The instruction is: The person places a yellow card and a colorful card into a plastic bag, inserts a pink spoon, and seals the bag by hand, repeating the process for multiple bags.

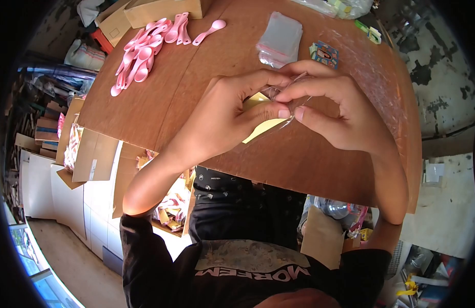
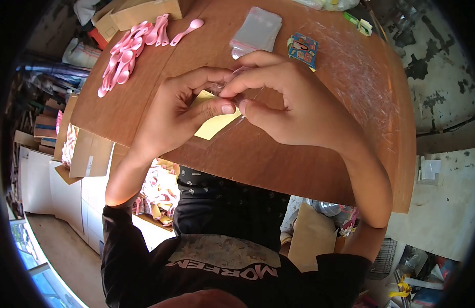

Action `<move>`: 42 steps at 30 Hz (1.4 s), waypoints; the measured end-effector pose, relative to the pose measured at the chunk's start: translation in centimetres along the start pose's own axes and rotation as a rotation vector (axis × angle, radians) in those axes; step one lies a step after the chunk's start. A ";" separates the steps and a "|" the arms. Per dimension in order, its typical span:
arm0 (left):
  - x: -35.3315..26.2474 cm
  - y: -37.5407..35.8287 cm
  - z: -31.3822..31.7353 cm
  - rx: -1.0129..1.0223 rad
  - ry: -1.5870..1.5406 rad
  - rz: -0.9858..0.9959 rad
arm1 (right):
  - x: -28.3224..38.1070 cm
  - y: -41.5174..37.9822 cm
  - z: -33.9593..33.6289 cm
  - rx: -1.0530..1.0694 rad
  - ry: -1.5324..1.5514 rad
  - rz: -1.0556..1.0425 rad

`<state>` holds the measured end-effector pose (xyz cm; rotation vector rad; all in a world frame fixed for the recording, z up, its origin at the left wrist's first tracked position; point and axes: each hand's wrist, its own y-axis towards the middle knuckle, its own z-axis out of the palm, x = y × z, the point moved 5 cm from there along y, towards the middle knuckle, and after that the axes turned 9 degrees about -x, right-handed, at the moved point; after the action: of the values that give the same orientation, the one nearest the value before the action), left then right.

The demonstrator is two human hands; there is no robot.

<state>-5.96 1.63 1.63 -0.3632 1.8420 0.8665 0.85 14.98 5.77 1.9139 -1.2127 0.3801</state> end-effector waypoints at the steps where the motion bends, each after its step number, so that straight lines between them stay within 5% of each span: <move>1: -0.1 0.0 0.0 0.021 0.030 0.010 | 0.0 0.1 0.1 0.046 0.035 0.008; 6: -0.2 0.2 0.2 0.003 -0.017 0.089 | 0.3 0.6 0.5 0.135 0.059 0.006; 8: -0.4 0.2 0.3 -0.018 -0.023 0.143 | -0.1 0.3 1.4 0.277 0.015 0.179; 11: -0.6 0.0 0.2 -0.070 0.077 0.242 | -0.5 0.5 1.9 0.166 -0.154 0.148; 14: -1.9 -2.6 -1.2 -0.521 0.386 0.479 | 0.1 1.3 1.4 -0.098 -0.288 -0.003; 15: -0.7 -3.4 -1.5 -0.617 0.171 0.456 | 0.4 1.5 1.5 -0.097 -0.291 -0.013; 19: 3.7 -4.8 1.3 -0.090 -1.208 -0.311 | 3.6 1.5 2.9 -0.199 -0.634 -0.380; 21: 2.8 -4.8 1.1 -0.004 -1.567 -0.280 | 3.5 0.8 5.6 -0.194 -0.739 -0.558; 23: 3.1 -5.0 0.3 -0.255 -1.660 -0.419 | 3.5 1.0 7.9 -0.176 -0.752 -0.599; 27: 5.5 -4.9 -2.7 -0.549 -1.587 -0.492 | 3.1 2.3 10.6 -0.148 -0.745 -0.639; 30: 6.9 -5.8 -7.3 -0.919 -1.472 -0.311 | 3.2 3.0 10.8 -0.072 -0.701 -0.735; 33: 7.6 -7.2 -11.7 -1.060 -1.366 -0.039 | 2.6 4.2 10.7 -0.093 -0.656 -0.893; 37: 7.5 -7.9 -13.4 -1.150 -1.307 0.055 | -4.7 11.0 10.4 -0.164 -0.540 -0.484; 42: 8.0 -7.6 -12.6 -1.175 -1.292 -0.034 | -12.8 17.4 12.7 -0.106 -0.697 -0.326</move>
<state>-13.36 -11.42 -5.75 -0.3755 0.0303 1.5743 -22.41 9.58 -1.77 2.1729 -1.2657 -0.5602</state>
